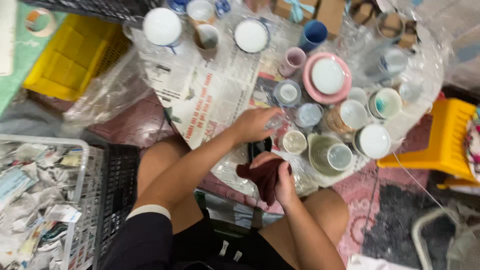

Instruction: The person sits on the floor and wipes various glassware items, including glasses and a small bowl, using a dark cloth. They handle each item individually, wiping the exterior and interior surfaces before placing them back on the table.

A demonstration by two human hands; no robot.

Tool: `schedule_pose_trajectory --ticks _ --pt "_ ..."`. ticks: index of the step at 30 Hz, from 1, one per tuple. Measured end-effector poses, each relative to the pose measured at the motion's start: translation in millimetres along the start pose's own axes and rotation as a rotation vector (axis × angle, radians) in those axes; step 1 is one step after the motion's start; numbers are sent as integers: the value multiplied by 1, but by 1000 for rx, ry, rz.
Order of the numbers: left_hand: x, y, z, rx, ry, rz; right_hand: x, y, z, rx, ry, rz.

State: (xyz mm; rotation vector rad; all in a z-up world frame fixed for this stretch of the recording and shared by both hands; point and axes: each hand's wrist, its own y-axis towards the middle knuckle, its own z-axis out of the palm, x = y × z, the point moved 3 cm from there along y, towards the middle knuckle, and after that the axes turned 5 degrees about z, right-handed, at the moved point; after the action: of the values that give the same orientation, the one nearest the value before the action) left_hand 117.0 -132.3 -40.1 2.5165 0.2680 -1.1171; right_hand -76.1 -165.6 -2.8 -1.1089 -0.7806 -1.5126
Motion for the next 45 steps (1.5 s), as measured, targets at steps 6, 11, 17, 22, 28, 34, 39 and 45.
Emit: schedule_pose_trajectory --ticks 6,11,17,22,28,34,39,45 --pt "12 1 -65 59 -166 -84 3 -14 14 65 -50 -60" --pt "48 -14 -140 -311 133 -96 24 -16 36 97 -324 -19" --pt "89 -16 -157 -588 115 -306 33 -12 57 206 -518 -67" --pt "120 -12 -137 -484 249 -356 14 -6 55 247 -286 116" --pt "146 5 -128 -472 264 -447 4 2 47 365 -403 69" --pt "141 4 -134 -505 373 -418 -24 -4 40 136 -348 100" --pt "114 1 -153 -601 312 -331 -42 -13 20 121 -103 265" --pt "75 -18 -157 -800 -46 -274 -32 -1 11 -49 -190 165"
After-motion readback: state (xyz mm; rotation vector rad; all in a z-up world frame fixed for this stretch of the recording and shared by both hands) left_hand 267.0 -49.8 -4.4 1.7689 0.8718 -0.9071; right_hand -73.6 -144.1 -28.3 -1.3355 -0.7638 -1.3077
